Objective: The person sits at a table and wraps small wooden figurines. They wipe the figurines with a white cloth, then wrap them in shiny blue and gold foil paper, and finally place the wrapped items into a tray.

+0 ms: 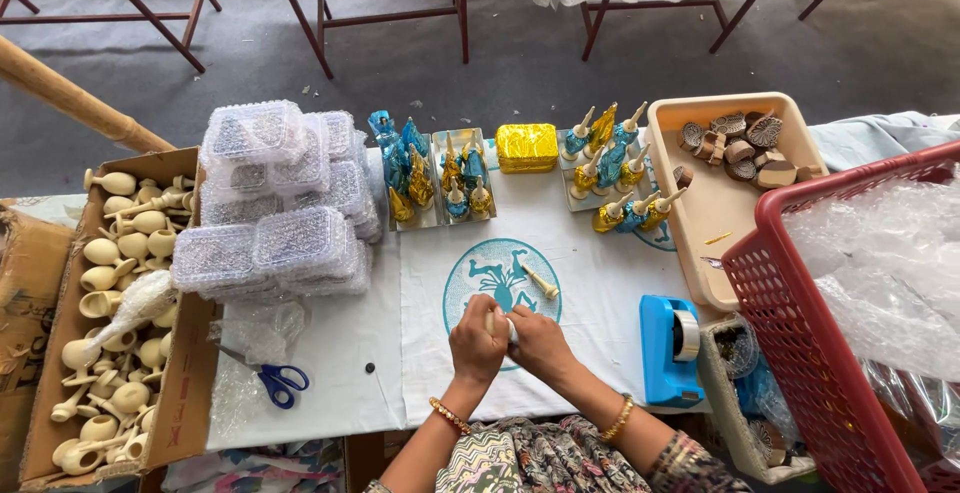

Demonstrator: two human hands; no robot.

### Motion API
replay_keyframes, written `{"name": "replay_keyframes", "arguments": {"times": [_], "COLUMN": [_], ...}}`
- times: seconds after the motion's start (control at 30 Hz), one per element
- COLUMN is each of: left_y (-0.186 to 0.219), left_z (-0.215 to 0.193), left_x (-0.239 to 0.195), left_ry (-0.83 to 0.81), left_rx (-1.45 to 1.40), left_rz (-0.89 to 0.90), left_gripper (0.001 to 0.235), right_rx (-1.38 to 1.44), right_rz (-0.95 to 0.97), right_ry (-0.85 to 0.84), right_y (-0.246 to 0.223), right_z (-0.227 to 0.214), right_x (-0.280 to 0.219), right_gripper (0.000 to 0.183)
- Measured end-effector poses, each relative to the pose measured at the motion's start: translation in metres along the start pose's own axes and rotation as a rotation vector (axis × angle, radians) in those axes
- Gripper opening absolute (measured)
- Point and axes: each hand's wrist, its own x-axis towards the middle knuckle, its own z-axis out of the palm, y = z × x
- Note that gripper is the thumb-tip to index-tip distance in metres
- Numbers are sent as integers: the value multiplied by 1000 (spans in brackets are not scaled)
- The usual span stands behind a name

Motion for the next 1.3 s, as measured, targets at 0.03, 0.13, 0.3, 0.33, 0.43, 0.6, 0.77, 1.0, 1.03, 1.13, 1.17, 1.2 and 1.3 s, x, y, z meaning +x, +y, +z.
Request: {"name": "replay_keyframes", "arguments": {"times": [0.03,0.13,0.3,0.33,0.43,0.6,0.77,1.0,1.03,1.13,1.17,1.2,1.3], "left_y": [-8,-18,7,8,-7,-33,2,-88,-135,-126,-100,-97,-96], "left_z": [7,9,-27,-29,-19,14,-33,36,58,44,26,22,19], "left_x": [-2,-9,9,12,8,-4,11,-16,-32,-32,-21,-24,-32], "left_ry": [0,-37,-328,-342,-334,-166,-546,-299,-391,-699,-904,-907,-908], "left_rx": [39,40,-95,-76,-3,175,6,214,224,-45,-345,-346,-556], "left_rz": [-99,-130,401,439,321,-96,334,-70,-221,-762,-1129,-1132,-1302], "left_gripper": [15,16,15,13,12,15,31,28,36,48,53,53,46], "right_rx": [-121,-140,644,790,556,-207,572,-84,-239,-402,-412,-411,-382], "right_rz": [58,131,293,317,310,123,328,336,238,82,22,26,-186], "right_ry": [35,-6,-624,-665,-579,-36,-558,-322,-192,-50,-28,-30,19], "right_y": [-2,16,53,51,35,28,83,28,28,42,49,53,58], "right_z": [0,1,1,1,1,13,20,16,19,29,32,32,27], "right_x": [0,3,-10,-10,-3,-1,-13,-2,-3,-16,-21,-23,-26], "right_gripper": [25,27,26,30,29,23,27,24,22,25,28,28,24]}}
